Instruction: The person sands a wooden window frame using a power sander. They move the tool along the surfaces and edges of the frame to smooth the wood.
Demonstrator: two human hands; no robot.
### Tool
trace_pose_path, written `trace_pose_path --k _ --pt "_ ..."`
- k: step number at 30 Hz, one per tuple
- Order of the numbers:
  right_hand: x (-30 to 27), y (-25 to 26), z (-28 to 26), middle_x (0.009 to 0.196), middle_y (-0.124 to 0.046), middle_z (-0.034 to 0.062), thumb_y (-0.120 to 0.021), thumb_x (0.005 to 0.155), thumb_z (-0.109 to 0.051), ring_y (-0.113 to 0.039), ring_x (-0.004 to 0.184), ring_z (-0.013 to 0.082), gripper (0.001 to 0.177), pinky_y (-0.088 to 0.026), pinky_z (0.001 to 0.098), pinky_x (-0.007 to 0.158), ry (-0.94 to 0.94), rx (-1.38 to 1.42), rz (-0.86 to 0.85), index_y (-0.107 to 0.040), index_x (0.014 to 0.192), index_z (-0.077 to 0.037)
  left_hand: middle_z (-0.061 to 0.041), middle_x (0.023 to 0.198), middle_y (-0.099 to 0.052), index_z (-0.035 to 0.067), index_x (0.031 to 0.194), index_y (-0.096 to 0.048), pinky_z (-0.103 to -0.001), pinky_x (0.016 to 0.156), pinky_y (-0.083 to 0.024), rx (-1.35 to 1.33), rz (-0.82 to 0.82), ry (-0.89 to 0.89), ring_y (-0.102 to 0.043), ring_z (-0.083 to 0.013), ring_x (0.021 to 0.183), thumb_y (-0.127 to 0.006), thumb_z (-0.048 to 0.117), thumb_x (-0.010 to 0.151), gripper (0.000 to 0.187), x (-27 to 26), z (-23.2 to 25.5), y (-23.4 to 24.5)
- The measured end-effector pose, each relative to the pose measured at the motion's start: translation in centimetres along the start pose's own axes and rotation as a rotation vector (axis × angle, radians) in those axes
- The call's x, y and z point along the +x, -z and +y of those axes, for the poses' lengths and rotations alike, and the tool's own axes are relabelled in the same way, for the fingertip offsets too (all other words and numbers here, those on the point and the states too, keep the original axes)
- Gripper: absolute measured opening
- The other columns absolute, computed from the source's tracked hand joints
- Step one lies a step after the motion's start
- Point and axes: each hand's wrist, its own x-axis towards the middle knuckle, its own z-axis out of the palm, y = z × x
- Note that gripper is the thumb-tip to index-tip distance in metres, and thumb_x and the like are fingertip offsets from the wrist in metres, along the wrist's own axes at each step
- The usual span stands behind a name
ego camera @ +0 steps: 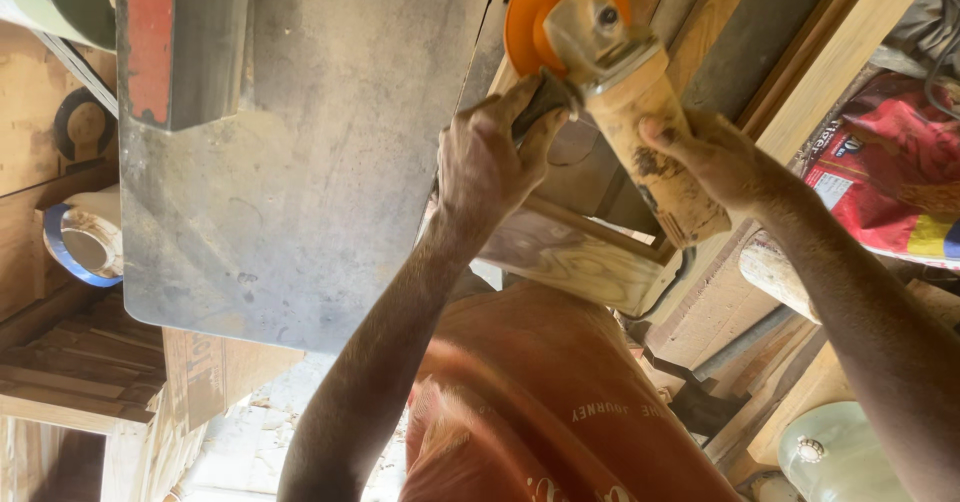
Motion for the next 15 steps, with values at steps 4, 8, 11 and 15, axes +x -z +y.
trace_pose_path --k 4,8,11,15 --pt "1.5 4.2 -1.1 0.099 -0.076 0.0192 -0.03 0.094 -0.071 -0.079 0.088 0.0349 0.08 -0.065 0.0505 0.085 -0.002 0.013 0.022 -0.059 0.128 -0.006 -0.013 0.086 -0.078 -0.002 0.122 -0.07 -0.023 0.043 -0.059 -0.013 0.077 -0.136 -0.072 -0.0103 0.057 -0.075 0.028 0.099 0.038 5.1 -0.9 -2.1" --pt "3.0 8.3 -2.2 0.102 -0.075 0.0193 -0.028 0.092 -0.075 -0.077 0.096 0.0327 0.086 -0.062 0.0498 0.09 0.033 0.031 0.041 -0.061 0.128 -0.005 -0.009 0.083 -0.079 0.002 0.118 -0.073 -0.023 0.037 -0.054 -0.049 0.07 -0.17 -0.066 -0.006 0.047 -0.073 0.028 0.098 0.033 10.7 -1.1 -3.9" --pt "3.9 11.5 -2.5 0.102 -0.077 0.0188 -0.02 0.094 -0.078 -0.077 0.101 0.0301 0.094 -0.056 0.0472 0.098 0.025 -0.072 0.086 -0.067 0.124 -0.003 -0.008 0.078 -0.079 0.003 0.116 -0.074 -0.024 0.032 -0.051 -0.035 0.039 -0.139 -0.062 -0.0059 0.041 -0.073 0.029 0.098 0.032 14.9 -0.3 -5.2" --pt "4.2 14.0 -2.2 0.103 -0.075 0.0178 -0.025 0.097 -0.076 -0.076 0.099 0.03 0.088 -0.057 0.0483 0.096 0.037 -0.028 0.122 -0.064 0.127 -0.003 -0.008 0.079 -0.079 0.005 0.114 -0.074 -0.024 0.034 -0.051 -0.017 0.036 -0.15 -0.063 -0.006 0.042 -0.071 0.028 0.099 0.028 17.8 0.2 -6.0"
